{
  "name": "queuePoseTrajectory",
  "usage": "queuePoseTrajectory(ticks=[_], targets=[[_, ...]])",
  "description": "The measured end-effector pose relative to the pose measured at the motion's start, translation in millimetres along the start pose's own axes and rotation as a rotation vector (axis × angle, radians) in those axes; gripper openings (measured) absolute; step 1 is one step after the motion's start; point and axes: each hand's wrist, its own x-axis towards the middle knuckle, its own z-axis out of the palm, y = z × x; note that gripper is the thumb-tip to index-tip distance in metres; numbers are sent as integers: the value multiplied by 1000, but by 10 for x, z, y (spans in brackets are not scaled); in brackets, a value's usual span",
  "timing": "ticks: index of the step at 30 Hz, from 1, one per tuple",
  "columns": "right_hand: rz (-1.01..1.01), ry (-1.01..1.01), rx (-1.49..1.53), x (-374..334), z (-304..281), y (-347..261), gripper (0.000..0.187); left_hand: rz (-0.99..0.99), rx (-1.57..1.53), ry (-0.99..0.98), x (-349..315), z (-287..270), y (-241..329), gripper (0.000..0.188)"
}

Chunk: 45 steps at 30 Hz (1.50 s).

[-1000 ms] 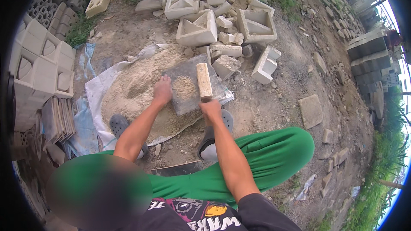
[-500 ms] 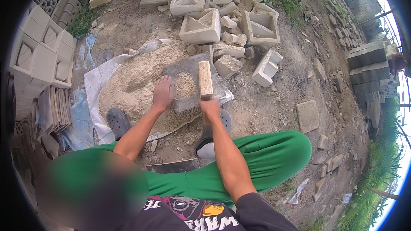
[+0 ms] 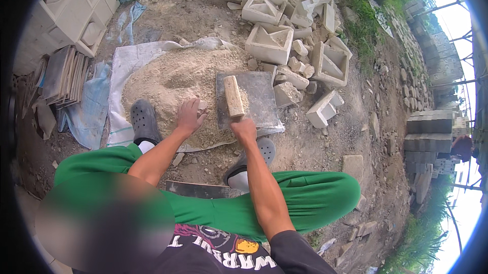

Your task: The person sits on the ground and uses a wooden mallet to strike a metal chisel, carving a rectangular stone block placed on a pile of sand. The person repeatedly adjusts the chisel and strikes the stone to shape it.

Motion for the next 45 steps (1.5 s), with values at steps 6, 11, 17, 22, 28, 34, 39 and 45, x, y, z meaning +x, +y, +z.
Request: queuePoseTrajectory(ticks=[6, 11, 17, 22, 28, 34, 39, 45], targets=[[-50, 48, 292, -16, -50, -31, 37, -57, -46, -26, -38, 0, -31, 57], [4, -47, 273, -12, -254, -162, 35, -121, -40, 9, -81, 37, 19, 57], [120, -172, 208, 183, -371, -74, 30, -239, -62, -158, -14, -90, 118, 59], [33, -64, 453, 17, -476, -252, 30, -230, -44, -127, -50, -95, 126, 58], [67, -93, 222, 48, -279, -74, 28, -211, 6, -46, -25, 46, 100, 58], [221, -224, 412, 147, -530, 42, 22, -211, -9, -67, 18, 1, 276, 52], [212, -193, 448, 44, -1053, 90, 22, -501, -519, -50, -102, 250, 743, 50], [176, -192, 176, -354, -2022, 110, 25, -1141, -917, -123, 41, 893, 977, 63]])
